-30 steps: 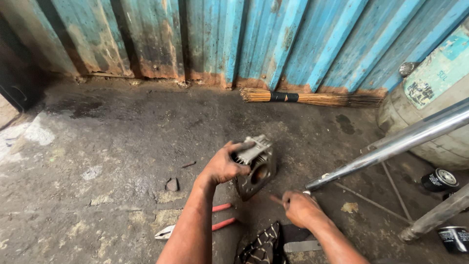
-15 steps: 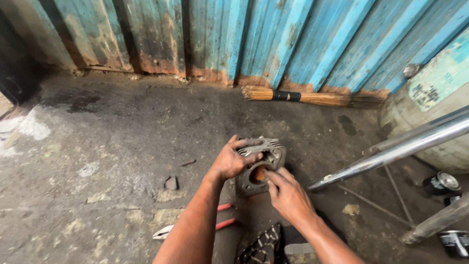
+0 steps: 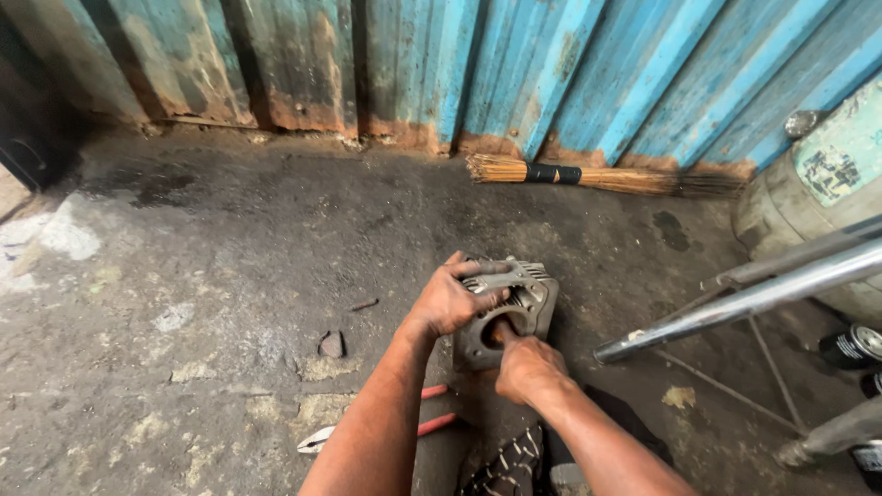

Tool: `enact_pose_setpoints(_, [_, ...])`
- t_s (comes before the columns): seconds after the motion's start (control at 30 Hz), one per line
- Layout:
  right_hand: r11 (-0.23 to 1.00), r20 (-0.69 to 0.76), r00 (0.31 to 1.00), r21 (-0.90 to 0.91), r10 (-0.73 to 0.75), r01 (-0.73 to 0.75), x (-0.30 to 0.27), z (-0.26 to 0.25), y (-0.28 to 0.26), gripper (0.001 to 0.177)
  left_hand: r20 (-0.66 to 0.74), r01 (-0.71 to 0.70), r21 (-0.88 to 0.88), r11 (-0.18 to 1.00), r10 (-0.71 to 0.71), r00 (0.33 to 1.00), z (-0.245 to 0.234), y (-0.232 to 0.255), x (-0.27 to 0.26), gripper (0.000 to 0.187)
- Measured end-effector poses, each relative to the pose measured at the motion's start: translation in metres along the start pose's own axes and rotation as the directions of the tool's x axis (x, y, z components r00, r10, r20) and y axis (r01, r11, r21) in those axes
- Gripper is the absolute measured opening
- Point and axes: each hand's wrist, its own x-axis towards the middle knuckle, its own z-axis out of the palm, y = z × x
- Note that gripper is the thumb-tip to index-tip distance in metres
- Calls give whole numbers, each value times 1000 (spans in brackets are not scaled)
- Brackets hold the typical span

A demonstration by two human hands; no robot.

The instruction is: The person scrubs the inside of a metal engine cylinder head using a small brush and a cloth. They rotate the part to access different areas and repeatedly wipe the interior surfaces.

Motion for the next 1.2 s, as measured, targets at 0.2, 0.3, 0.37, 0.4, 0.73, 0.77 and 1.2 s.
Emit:
enact_pose_setpoints(0.2, [1000,84,996,8,-6,5,-24,6,17,101,-13,-59,-11,998,59,998,1,-3,4,46])
enact_pose_setpoints(0.3, [1000,16,1000,-20,-6,6,10,5,7,84,-26,-43,36,998,44,999,3,-1,3,47])
enact_pose_setpoints(0.37, [995,62,996,-82,70,-65,22,1,-4,80,-40,-44,-2,999,44,998,5,2,1,46])
enact_pose_setpoints(0.4, [998,70,997,-55,45,-41,16,3,-1,86,-27,-39,11,999,39,999,5,3,0,46])
enact_pose_setpoints(0.73, [999,15,999,-12,50,-50,22,2,-5,75,-54,-49,15,999,50,997,6,10,-1,52])
enact_pose_setpoints(0.77, [997,30,997,-23,73,-72,21,2,-10,75,-80,-36,-19,999,34,996,4,16,-7,56])
enact_pose_setpoints(1.2, [998,104,994,58,28,-34,3,-18,-4,101,190,-188,636,748,85,978,-9,19,-57,87])
